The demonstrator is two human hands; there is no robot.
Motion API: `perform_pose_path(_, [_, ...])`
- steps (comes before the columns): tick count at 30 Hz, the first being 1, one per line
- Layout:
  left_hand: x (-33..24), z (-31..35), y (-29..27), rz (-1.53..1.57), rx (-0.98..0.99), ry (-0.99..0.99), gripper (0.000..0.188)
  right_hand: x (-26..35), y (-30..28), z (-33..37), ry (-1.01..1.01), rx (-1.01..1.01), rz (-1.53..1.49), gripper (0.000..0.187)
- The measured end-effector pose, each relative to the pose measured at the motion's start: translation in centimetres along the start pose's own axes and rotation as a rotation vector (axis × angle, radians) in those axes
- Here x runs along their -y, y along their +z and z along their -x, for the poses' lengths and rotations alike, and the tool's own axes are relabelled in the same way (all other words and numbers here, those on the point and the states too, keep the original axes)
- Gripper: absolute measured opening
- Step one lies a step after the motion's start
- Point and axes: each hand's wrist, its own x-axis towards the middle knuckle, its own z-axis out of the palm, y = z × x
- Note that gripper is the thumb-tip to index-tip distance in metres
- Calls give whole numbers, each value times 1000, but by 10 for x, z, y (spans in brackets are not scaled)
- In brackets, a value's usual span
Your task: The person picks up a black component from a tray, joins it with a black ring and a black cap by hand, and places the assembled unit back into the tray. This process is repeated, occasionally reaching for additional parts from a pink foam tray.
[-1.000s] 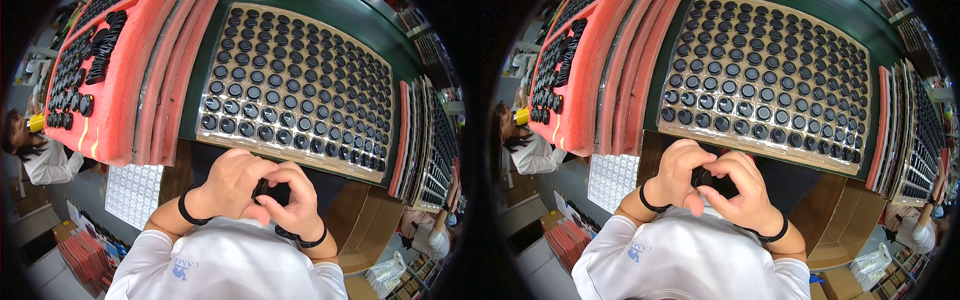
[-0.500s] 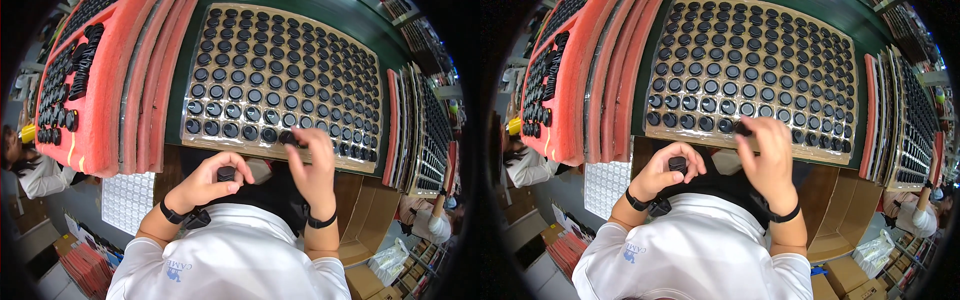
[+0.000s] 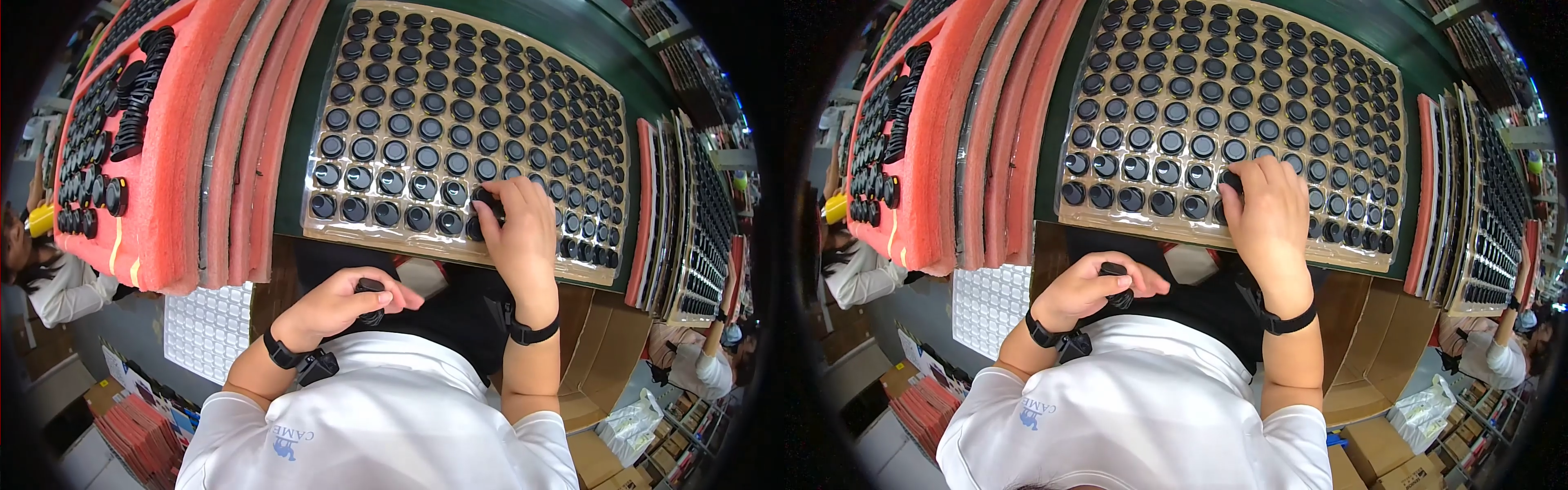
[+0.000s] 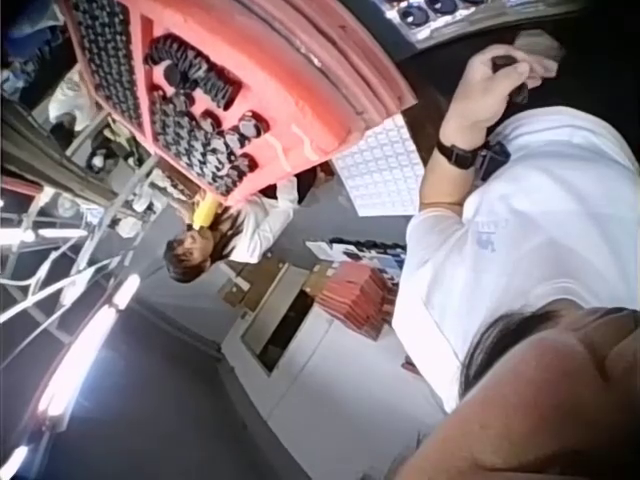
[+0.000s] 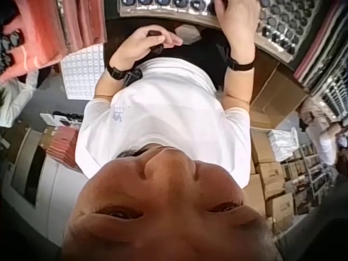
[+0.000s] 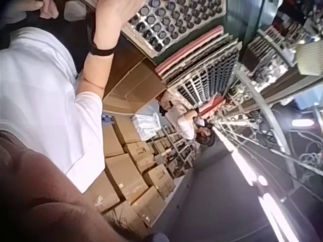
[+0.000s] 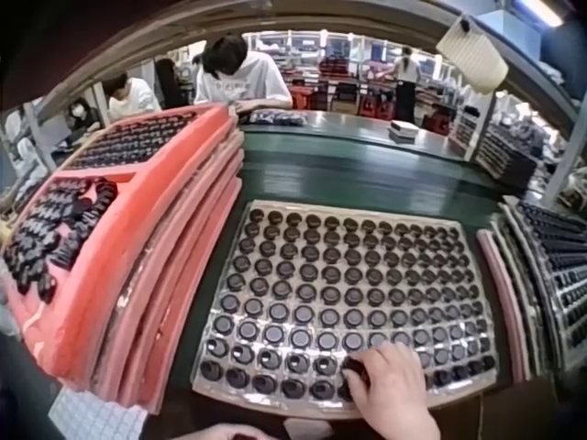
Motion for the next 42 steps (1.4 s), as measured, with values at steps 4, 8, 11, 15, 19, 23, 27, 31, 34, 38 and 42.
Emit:
perform_pose_path(4, [1, 2, -8, 41, 74, -34, 22, -1, -6, 4, 18, -18, -126, 21])
perform_pose_path(8, [-5, -2, -9, 98, 130, 26, 25, 16, -15, 20, 11, 1, -508, 22])
perform_pose_path(11, [-20, -8, 7, 98, 65, 58, 26, 32, -18, 35, -67, 53, -755, 24])
perform_pose_path(15, [-35, -12, 25, -223, -58, 112, 46, 42, -16, 46, -215, 79, -799, 27])
perform_pose_path(19, [-40, -10, 30, -326, -63, 108, 42, 42, -17, 48, -283, 44, -748, 28])
perform_pose_path(23, [-39, -7, 39, -406, -102, 241, 39, 44, -18, 51, -243, 27, -786, 28])
perform_pose_path(27, [-39, -4, 44, -439, -152, 295, 39, 40, -16, 48, -318, 0, -751, 25])
perform_pose_path(31, [-37, -4, 44, -370, -155, 293, 41, 42, -11, 57, -75, 72, -1136, 25])
perform_pose_path(34, [-43, -5, 47, -35, -88, 202, 44, 42, -5, 59, 191, 169, -1566, 29])
perform_pose_path(38, [-42, -7, 49, -70, -114, 229, 46, 41, 0, 60, 437, 287, -2011, 36])
perform_pose_path(42, [-26, -11, 40, -225, -99, 433, 37, 42, 0, 61, 410, 237, -1908, 38])
